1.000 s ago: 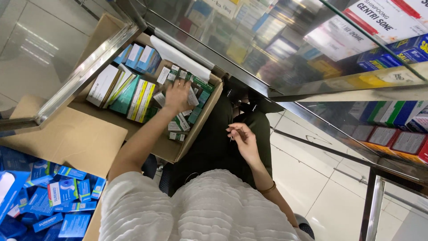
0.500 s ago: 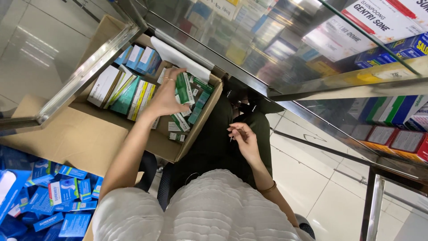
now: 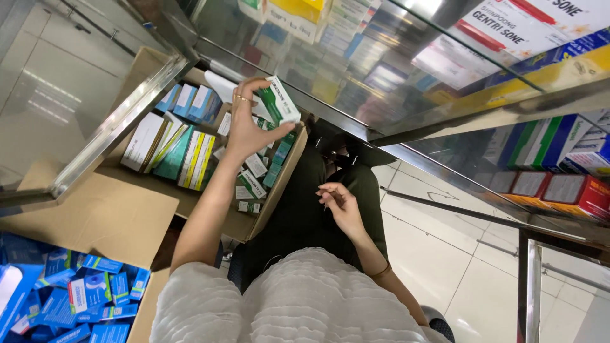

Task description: The person sits in front of a glass display cabinet and takes medicine boxes out of cardboard boxes on the floor, placing them one at a time onto the cabinet shelves and arranging them in rows. They occasionally pick up a box, turn it, and set it with matching boxes.

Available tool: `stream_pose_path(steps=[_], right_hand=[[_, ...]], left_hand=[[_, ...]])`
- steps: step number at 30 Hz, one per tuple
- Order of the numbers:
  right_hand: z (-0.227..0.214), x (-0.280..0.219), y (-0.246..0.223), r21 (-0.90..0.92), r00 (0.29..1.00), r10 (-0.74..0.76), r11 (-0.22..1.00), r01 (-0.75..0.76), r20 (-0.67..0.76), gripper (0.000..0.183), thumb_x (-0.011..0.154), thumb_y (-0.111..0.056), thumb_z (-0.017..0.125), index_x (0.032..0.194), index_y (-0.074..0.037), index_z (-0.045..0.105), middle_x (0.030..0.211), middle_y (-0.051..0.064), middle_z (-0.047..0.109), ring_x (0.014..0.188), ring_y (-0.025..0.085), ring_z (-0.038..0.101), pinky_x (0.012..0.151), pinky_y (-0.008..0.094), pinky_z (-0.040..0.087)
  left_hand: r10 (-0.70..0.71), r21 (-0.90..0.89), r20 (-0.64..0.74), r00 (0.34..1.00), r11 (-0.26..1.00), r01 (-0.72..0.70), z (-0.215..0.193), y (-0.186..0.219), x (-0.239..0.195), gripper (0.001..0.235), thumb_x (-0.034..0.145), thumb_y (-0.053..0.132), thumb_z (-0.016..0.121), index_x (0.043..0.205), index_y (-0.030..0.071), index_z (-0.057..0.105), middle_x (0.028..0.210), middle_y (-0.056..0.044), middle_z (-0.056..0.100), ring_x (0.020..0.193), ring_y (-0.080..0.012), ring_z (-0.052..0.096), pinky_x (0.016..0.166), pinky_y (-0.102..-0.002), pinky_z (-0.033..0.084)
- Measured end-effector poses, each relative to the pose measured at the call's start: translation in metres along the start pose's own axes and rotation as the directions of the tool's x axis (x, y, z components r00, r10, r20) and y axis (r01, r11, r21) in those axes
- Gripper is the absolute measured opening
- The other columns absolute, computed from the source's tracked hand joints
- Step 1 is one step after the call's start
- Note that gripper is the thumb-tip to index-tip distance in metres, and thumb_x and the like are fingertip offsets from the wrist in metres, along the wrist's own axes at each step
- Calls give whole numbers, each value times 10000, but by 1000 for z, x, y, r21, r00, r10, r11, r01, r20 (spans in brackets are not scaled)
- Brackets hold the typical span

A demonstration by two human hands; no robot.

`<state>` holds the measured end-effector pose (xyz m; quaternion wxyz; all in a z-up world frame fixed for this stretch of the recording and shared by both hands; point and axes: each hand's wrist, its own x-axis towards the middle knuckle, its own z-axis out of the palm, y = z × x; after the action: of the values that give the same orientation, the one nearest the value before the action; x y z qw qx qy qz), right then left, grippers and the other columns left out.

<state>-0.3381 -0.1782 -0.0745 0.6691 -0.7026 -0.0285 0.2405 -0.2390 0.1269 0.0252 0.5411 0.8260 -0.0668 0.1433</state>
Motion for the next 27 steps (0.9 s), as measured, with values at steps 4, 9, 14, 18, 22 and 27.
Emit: stream_pose_path(steps=[4,9,14,18,22,27], right_hand=[[-2,1,7,2,1000,0,1000,0,1,209,1028,-103,597,1218,-44,657,1050,56,734,890,106,671,792,255,536],[-1,2,11,24,1000,-6,1000,6,7,205,1026,-98,600,1216,-45,654,1049,54,729,893,107,670,808,256,544],[-3,0,7,-20,1000,-13,1000,13,-2,203,1029,-102,603,1217,-50,659,1043,46,730,892,108,671,784,253,539],[-6,-1,10,-31,1000,-10,999,9,-19,210,1024,-102,603,1220,-53,662,1040,44,734,890,105,675,788,251,545],[-8,-1,15,-13,1000,-4,1000,3,-20,215,1021,-102,602,1222,-54,661,1038,44,735,886,104,676,782,251,543],[-10,-1,12,-12,1000,-3,1000,2,-31,210,1023,-102,605,1218,-52,667,1036,45,734,878,105,669,779,253,539]], left_hand=[[107,220,-152,983,973,-72,23,3,19,843,718,230,998,1377,107,487,1445,-158,510,1336,-355,493,1079,-463,442],[188,354,-152,970,927,-124,49,-1,38,873,699,274,993,1379,69,486,1451,-217,475,1315,-417,480,1115,-520,399],[234,432,-93,968,885,-172,69,-25,47,887,816,91,811,1592,-29,397,1626,-219,440,1526,-431,425,1264,-544,302],[255,447,-198,946,883,-145,70,6,54,772,800,19,700,1539,12,475,1603,-188,506,1474,-393,479,1243,-497,376],[211,502,-232,950,862,-69,78,20,64,651,777,348,887,1270,24,613,1287,-167,592,1170,-378,554,969,-500,445],[133,525,-193,972,851,-12,95,-6,77,496,761,202,816,1209,58,660,1218,-112,657,1115,-348,604,923,-493,470]])
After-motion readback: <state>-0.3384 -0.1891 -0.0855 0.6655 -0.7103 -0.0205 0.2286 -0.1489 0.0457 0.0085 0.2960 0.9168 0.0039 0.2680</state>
